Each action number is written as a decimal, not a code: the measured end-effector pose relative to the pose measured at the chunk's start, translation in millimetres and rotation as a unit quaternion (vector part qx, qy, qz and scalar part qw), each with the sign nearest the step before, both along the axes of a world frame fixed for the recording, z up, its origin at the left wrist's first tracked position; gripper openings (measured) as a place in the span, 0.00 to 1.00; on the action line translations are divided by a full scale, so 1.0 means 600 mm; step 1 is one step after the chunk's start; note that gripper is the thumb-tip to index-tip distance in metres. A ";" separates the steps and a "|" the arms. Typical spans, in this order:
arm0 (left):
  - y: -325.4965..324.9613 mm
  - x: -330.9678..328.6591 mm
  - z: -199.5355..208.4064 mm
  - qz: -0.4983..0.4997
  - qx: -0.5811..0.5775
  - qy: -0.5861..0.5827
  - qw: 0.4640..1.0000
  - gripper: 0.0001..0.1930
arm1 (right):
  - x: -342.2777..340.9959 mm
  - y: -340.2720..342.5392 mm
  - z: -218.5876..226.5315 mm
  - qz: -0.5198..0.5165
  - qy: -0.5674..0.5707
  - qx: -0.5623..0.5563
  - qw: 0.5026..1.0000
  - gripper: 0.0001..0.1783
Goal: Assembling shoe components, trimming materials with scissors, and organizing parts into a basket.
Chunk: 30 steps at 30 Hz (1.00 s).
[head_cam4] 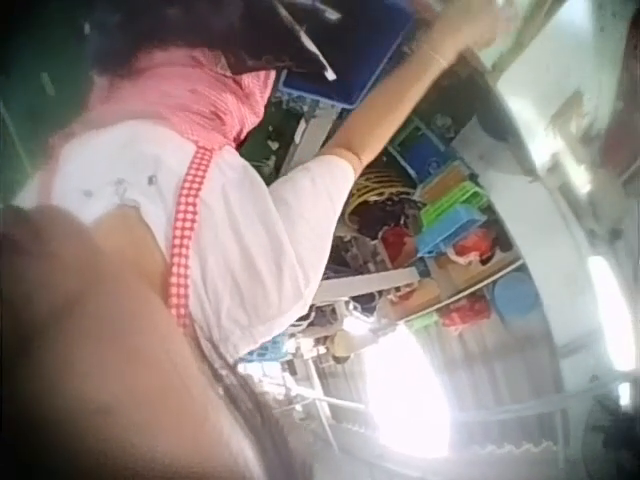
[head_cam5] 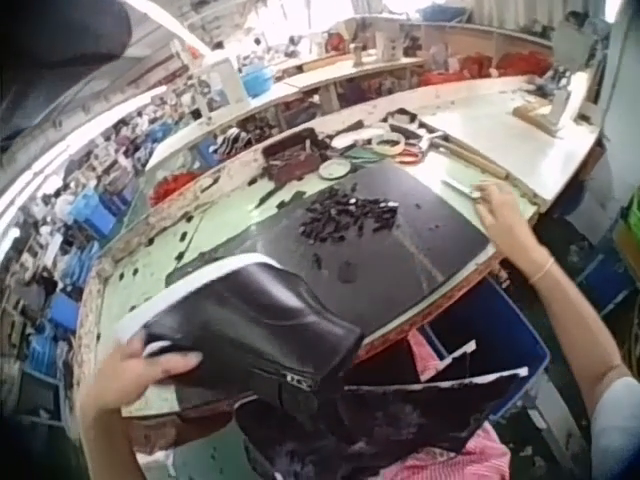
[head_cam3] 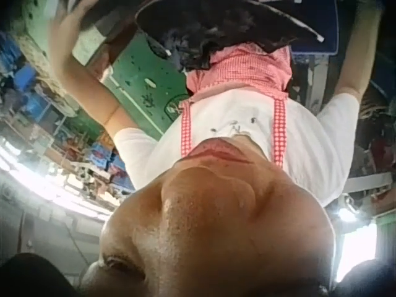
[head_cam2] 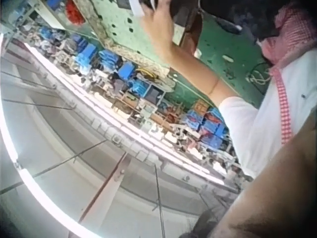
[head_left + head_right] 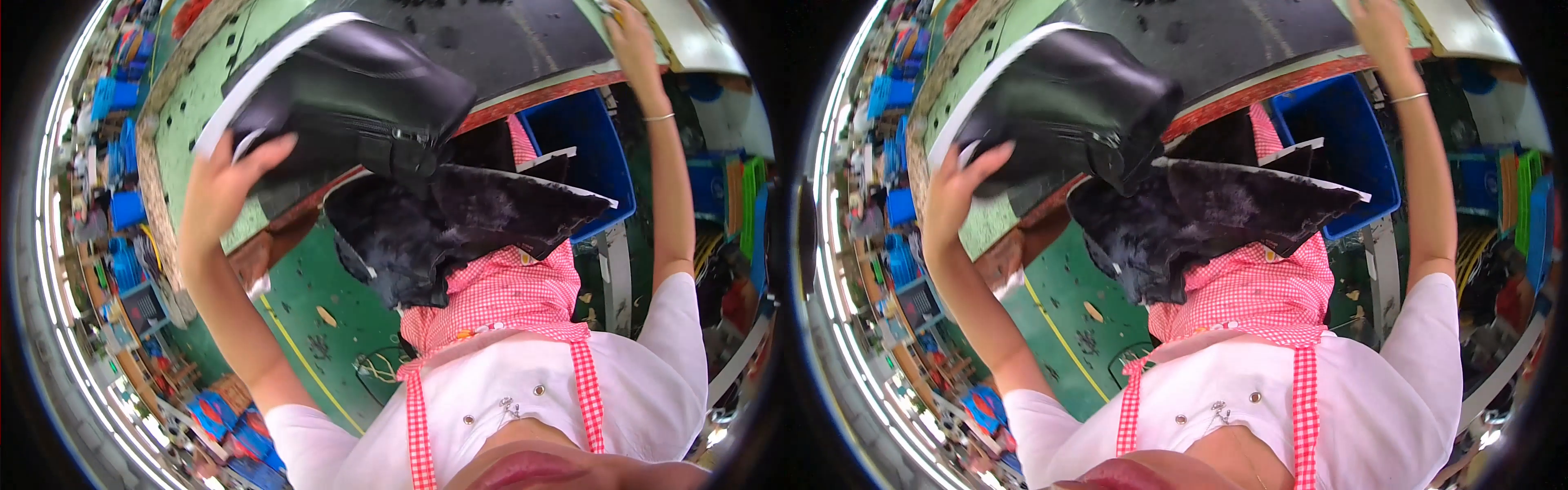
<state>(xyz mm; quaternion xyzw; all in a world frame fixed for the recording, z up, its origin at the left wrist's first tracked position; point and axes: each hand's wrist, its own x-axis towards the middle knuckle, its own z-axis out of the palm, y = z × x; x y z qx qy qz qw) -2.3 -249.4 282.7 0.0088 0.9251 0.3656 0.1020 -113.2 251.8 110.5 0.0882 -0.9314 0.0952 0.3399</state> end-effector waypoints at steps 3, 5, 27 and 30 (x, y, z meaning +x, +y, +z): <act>-0.025 -0.053 -0.054 -0.191 0.013 0.084 0.978 0.22 | -0.023 0.123 -0.046 -0.134 -0.265 0.092 0.950 0.21; -0.028 -0.048 -0.052 -0.135 -0.028 0.026 0.990 0.24 | -0.023 0.104 -0.043 -0.086 -0.257 0.043 0.962 0.22; 0.044 -0.091 -0.038 -0.231 -0.097 0.224 0.942 0.29 | 0.042 -0.341 0.170 0.463 -0.203 -0.351 0.788 0.12; 0.034 -0.104 -0.044 -0.211 -0.137 0.215 0.944 0.27 | 0.014 -0.393 0.191 0.501 -0.248 -0.448 0.698 0.16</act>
